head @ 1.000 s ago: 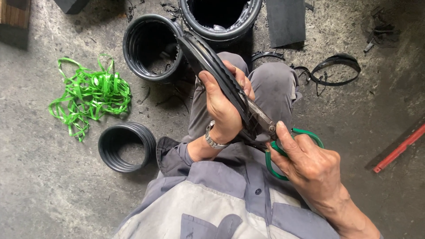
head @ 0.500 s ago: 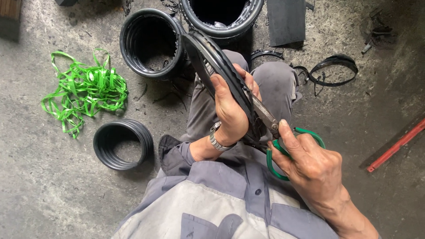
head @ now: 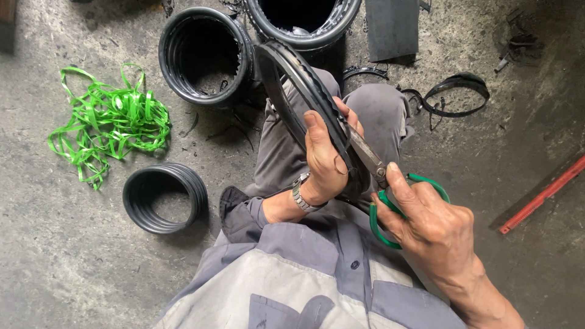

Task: The person sits on the workshop floor and cuts black rubber rings into strips using green-handled shears, rotating each ring by hand as they cut along it. Cut pieces and green plastic scraps accumulate on the floor around them as they work through the rings one at a time.

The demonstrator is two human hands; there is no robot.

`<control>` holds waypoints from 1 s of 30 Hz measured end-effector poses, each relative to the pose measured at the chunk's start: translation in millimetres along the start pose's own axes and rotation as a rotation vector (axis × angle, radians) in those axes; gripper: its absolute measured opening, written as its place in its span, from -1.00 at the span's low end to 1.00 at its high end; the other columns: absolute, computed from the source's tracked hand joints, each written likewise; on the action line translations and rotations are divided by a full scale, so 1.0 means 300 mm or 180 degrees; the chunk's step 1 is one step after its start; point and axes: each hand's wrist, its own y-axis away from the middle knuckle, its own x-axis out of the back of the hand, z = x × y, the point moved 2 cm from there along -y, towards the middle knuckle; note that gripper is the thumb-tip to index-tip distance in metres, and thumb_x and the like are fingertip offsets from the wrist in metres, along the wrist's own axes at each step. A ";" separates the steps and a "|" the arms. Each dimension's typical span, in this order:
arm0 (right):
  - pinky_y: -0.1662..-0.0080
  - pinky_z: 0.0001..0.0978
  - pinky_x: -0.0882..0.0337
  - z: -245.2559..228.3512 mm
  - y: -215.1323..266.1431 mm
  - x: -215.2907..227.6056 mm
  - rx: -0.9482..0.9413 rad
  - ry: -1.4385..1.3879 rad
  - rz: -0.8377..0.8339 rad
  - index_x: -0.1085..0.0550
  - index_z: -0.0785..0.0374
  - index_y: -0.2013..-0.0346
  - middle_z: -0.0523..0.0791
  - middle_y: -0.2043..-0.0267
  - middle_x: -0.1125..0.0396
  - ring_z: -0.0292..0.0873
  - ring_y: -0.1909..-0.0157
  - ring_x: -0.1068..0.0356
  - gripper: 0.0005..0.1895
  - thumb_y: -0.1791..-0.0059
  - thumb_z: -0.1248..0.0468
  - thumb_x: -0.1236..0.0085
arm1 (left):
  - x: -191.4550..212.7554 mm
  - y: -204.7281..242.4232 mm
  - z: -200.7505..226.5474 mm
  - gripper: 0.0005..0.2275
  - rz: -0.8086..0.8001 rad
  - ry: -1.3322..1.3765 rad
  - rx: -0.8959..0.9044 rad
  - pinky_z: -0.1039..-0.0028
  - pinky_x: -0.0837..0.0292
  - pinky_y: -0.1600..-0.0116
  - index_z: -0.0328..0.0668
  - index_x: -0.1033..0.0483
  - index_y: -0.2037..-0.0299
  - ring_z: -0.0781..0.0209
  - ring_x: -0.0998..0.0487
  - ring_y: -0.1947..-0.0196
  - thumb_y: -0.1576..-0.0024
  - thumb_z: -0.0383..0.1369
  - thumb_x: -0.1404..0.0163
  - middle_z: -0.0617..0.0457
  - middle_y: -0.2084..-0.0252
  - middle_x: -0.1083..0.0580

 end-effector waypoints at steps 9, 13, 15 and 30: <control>0.47 -0.23 -0.31 -0.008 -0.014 -0.002 0.0006 0.0079 -0.0026 -0.50 0.27 -0.17 -0.09 0.44 -0.31 -0.12 0.53 -0.33 -0.42 0.12 0.21 -0.40 | 0.052 0.023 -0.049 -0.42 0.0038 -0.0177 0.0116 0.50 -0.40 0.08 -0.27 -0.32 -0.10 0.31 -0.41 0.23 -0.38 0.16 0.44 0.05 0.17 -0.40; 0.48 -0.23 -0.31 -0.003 -0.021 -0.004 -0.0018 0.0138 -0.0091 -0.50 0.26 -0.17 -0.09 0.44 -0.30 -0.12 0.54 -0.33 -0.43 0.12 0.21 -0.40 | 0.064 0.035 -0.047 -0.39 -0.0068 -0.0581 0.0017 0.53 -0.40 0.07 -0.27 -0.32 -0.11 0.34 -0.43 0.23 -0.39 0.19 0.45 0.07 0.15 -0.43; 0.48 -0.23 -0.32 0.002 -0.020 -0.006 -0.0034 0.0141 -0.0123 -0.49 0.25 -0.18 -0.09 0.44 -0.30 -0.13 0.54 -0.33 -0.42 0.11 0.20 -0.40 | 0.068 0.040 -0.059 -0.41 -0.0183 -0.0596 0.0064 0.54 -0.39 0.03 -0.26 -0.32 -0.10 0.37 -0.42 0.19 -0.39 0.18 0.43 0.10 0.13 -0.42; 0.47 -0.24 -0.32 -0.016 -0.040 0.024 -0.0048 0.0012 -0.0200 -0.50 0.25 -0.16 -0.09 0.44 -0.31 -0.14 0.56 -0.33 -0.42 0.13 0.18 -0.40 | 0.136 0.040 -0.053 -0.49 -0.0551 -0.0187 0.0344 0.49 -0.39 -0.07 -0.25 -0.33 -0.14 0.31 -0.42 0.09 -0.37 0.09 0.28 0.06 0.04 -0.43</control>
